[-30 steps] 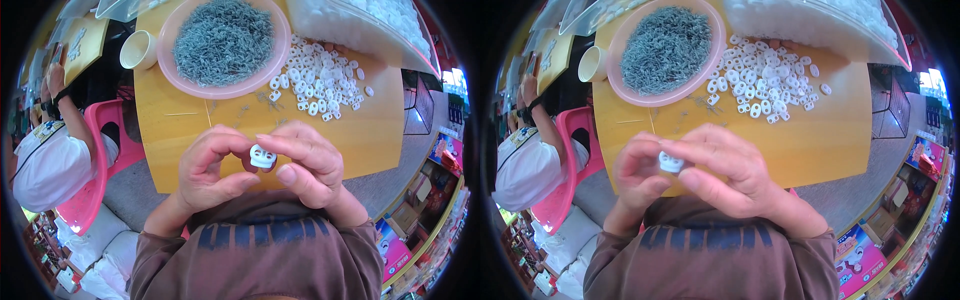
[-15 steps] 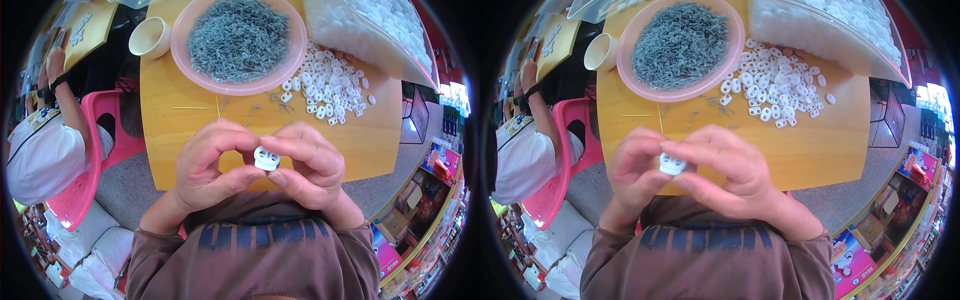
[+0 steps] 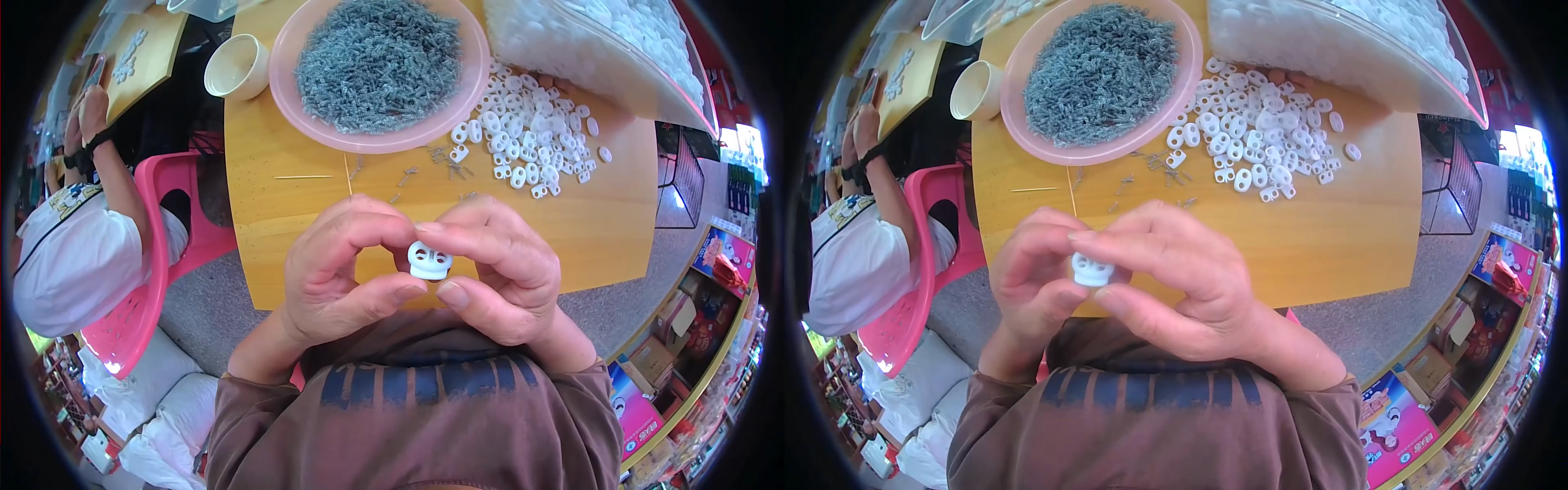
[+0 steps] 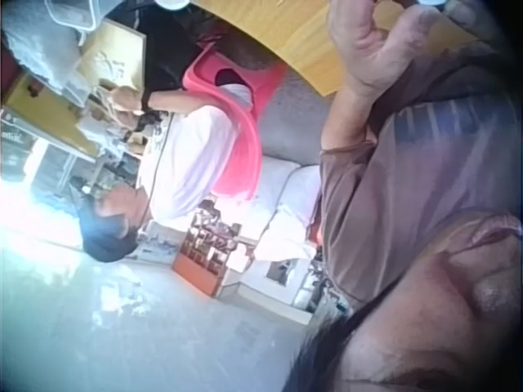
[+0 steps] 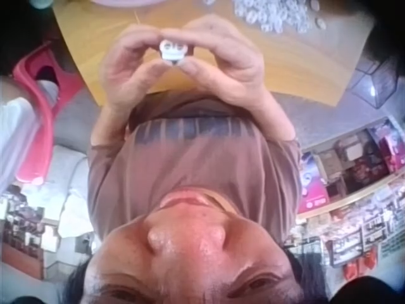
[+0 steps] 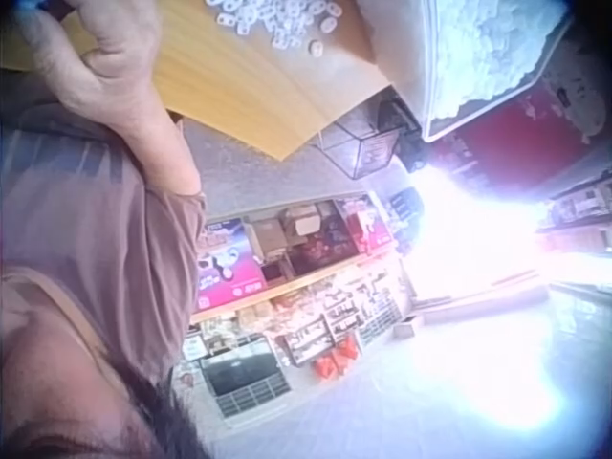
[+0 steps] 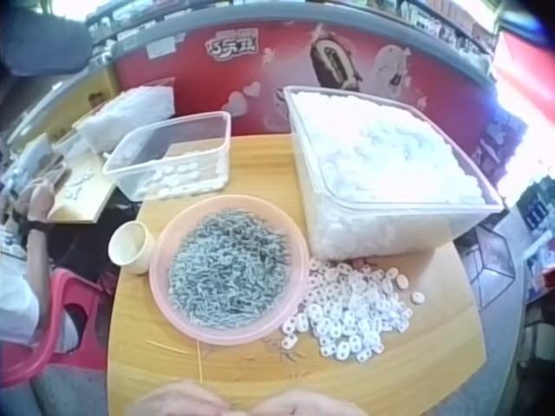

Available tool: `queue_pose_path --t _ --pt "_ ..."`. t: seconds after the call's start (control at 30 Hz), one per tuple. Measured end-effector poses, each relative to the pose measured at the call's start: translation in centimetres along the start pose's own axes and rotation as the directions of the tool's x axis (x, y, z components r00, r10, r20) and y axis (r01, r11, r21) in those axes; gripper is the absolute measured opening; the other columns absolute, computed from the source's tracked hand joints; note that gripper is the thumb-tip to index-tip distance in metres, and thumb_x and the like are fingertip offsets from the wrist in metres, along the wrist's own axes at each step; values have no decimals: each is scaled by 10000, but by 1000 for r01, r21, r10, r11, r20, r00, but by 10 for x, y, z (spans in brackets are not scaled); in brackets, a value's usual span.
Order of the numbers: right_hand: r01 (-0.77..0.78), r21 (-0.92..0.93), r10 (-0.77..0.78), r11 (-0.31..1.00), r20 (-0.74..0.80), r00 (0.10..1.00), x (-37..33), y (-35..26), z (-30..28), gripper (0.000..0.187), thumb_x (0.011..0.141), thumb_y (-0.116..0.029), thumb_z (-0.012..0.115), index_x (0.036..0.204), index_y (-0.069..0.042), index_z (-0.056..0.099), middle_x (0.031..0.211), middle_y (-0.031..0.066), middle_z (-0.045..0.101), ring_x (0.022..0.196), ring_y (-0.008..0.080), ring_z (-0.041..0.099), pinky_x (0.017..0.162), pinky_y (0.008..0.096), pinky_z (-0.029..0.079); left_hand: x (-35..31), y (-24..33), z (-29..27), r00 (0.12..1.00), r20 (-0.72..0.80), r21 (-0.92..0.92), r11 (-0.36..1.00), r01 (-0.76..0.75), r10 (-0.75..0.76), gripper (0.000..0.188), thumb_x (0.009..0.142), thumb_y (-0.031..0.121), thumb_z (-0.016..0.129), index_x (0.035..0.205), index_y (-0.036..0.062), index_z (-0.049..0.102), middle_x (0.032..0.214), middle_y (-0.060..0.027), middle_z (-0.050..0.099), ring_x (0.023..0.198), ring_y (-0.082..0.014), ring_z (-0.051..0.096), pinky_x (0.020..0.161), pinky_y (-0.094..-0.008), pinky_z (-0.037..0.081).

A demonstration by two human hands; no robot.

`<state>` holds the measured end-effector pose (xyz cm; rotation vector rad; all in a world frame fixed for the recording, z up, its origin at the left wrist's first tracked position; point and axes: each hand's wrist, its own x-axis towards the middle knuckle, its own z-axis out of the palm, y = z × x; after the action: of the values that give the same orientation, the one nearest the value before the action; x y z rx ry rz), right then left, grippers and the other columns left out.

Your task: Assembling small white plastic components with metal springs and pins at a workbench.

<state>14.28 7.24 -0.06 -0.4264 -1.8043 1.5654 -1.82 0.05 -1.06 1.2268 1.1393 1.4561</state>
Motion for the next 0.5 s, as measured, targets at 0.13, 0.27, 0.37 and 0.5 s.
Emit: queue_pose_path --t 0.13,0.27,0.37,0.5 --pt "-3 -12 3 1000 -8 1000 -1 0 1 346 720 -20 601 1054 57 552 924 133 553 819 181 513 705 266 405 0 0 -1 1000 6 13 1000 -1 1 288 697 120 686 918 6 541 809 -92 552 680 -173 536 620 -269 410" --pt "-5 -2 5 1000 -21 1000 -1 1 3 350 716 -19 613 1053 54 554 920 129 556 811 178 513 697 262 404 2 0 -6 995 79 118 990 -77 68 276 703 123 685 911 7 548 804 -95 560 677 -178 542 609 -269 417" --pt "-5 -3 5 1000 -7 1000 -1 -1 2 351 713 -22 624 1050 52 556 916 126 557 799 174 514 685 258 405 3 1 -9 987 126 172 978 -119 98 267 705 126 684 905 8 551 801 -96 565 676 -182 543 608 -270 418" --pt "-1 -15 1 1000 -7 1000 0 -1 2 345 709 -23 630 1040 52 564 904 126 561 777 172 518 668 258 407 3 0 -9 986 131 182 975 -125 102 269 703 129 686 903 8 552 797 -95 567 679 -182 543 608 -270 417"
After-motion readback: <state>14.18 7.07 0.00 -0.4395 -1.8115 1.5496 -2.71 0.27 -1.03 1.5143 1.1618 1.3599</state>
